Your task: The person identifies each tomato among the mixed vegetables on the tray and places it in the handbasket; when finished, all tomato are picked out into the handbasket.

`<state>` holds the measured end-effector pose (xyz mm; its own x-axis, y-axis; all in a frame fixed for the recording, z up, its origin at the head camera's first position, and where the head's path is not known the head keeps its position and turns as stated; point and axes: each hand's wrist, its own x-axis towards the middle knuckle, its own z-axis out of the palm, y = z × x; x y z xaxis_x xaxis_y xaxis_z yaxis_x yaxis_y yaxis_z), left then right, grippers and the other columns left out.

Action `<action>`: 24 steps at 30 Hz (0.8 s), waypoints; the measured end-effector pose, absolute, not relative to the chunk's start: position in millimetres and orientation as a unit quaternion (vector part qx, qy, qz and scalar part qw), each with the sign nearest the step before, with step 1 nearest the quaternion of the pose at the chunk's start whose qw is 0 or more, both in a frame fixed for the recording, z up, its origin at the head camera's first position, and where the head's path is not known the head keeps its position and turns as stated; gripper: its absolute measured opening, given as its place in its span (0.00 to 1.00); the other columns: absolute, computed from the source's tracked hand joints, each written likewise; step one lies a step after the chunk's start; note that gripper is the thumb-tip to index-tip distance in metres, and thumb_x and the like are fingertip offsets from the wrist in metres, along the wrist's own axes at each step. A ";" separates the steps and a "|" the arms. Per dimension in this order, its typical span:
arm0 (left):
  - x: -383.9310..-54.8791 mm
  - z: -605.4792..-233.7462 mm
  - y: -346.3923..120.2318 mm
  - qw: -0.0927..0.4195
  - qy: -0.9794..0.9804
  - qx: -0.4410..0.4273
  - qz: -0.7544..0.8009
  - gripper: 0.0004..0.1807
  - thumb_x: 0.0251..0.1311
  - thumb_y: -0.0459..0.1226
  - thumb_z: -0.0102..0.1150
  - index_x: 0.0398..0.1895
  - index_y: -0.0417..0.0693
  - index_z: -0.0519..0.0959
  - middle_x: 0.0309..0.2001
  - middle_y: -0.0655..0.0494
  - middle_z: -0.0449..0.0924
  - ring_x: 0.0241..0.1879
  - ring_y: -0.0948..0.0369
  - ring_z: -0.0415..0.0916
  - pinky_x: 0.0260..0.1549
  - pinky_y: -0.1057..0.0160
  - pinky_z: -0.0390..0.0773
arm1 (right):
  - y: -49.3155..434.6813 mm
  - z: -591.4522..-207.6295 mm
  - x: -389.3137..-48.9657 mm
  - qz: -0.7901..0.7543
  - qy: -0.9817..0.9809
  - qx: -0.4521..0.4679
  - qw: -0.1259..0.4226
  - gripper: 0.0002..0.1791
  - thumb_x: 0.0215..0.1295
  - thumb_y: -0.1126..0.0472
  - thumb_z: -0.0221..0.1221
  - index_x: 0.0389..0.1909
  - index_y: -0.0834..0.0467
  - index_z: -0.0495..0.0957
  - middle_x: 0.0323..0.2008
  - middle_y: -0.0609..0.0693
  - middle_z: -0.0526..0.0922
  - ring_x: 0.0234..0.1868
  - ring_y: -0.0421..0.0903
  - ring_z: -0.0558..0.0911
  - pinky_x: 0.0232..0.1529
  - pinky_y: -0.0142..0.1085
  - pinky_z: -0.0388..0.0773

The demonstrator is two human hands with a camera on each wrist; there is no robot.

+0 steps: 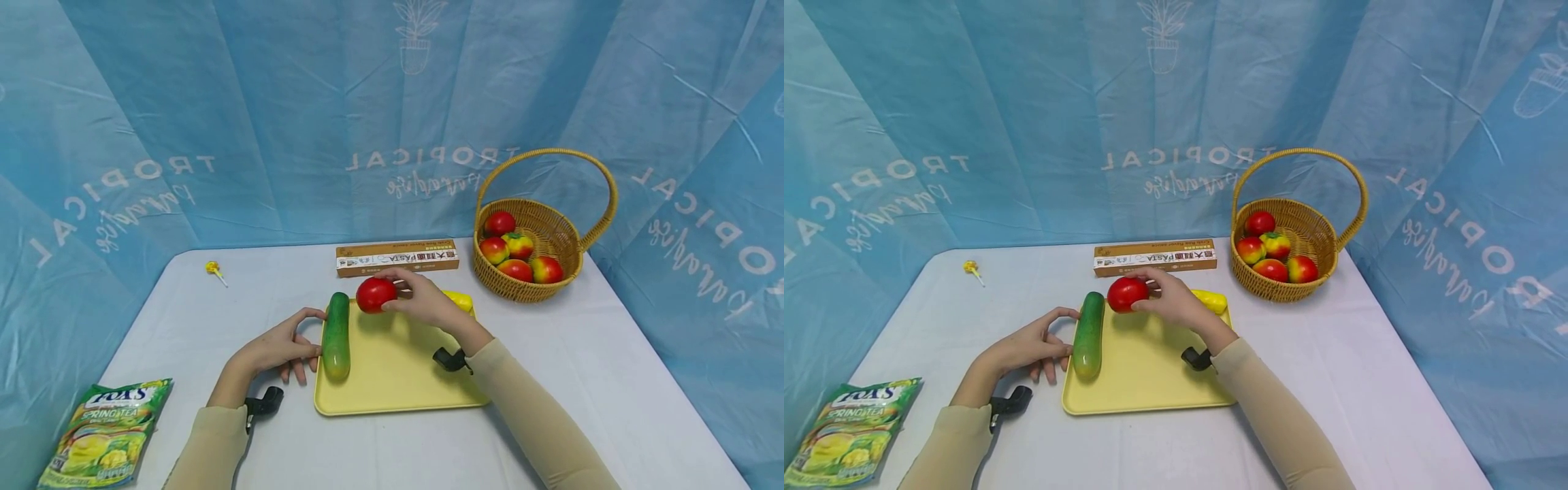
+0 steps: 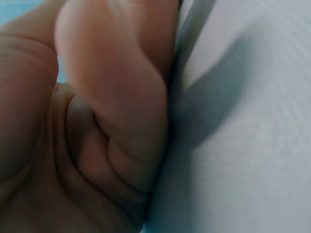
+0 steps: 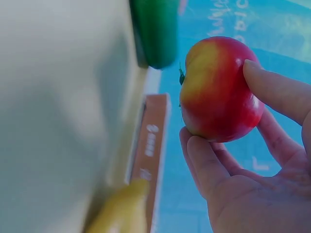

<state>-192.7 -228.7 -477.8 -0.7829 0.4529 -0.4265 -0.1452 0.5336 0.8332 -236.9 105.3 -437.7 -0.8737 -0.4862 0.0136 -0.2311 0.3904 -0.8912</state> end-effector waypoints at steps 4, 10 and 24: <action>-193.4 -477.7 -228.3 0.316 0.817 0.094 0.474 0.40 0.73 0.44 0.65 0.80 0.62 0.54 0.32 0.48 0.90 0.21 0.54 0.87 0.16 0.65 0.79 | 119.3 -425.2 -241.1 -0.522 0.820 -0.204 0.118 0.31 0.70 0.62 0.69 0.73 0.49 0.74 0.70 0.54 0.78 0.71 0.57 0.79 0.71 0.53 0.78; -192.1 -476.7 -228.3 0.315 0.816 0.097 0.475 0.39 0.73 0.43 0.64 0.80 0.61 0.54 0.31 0.48 0.90 0.20 0.55 0.87 0.16 0.65 0.79 | 143.6 -406.3 -243.6 -0.562 0.801 -0.174 0.111 0.31 0.72 0.60 0.68 0.74 0.50 0.72 0.71 0.55 0.76 0.73 0.59 0.77 0.72 0.54 0.77; -192.2 -476.9 -227.7 0.318 0.812 0.096 0.479 0.40 0.73 0.43 0.65 0.80 0.61 0.53 0.32 0.48 0.90 0.21 0.55 0.87 0.16 0.65 0.79 | 228.2 -381.0 -251.4 -0.597 0.798 -0.077 0.028 0.35 0.73 0.53 0.68 0.78 0.43 0.67 0.76 0.53 0.71 0.73 0.56 0.73 0.72 0.50 0.75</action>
<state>-192.2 -227.7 -476.9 -0.7799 0.4601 -0.4243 -0.1491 0.5219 0.8399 -251.4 228.2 -381.0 -0.9864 -0.1571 0.0476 -0.0900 0.2751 -0.9572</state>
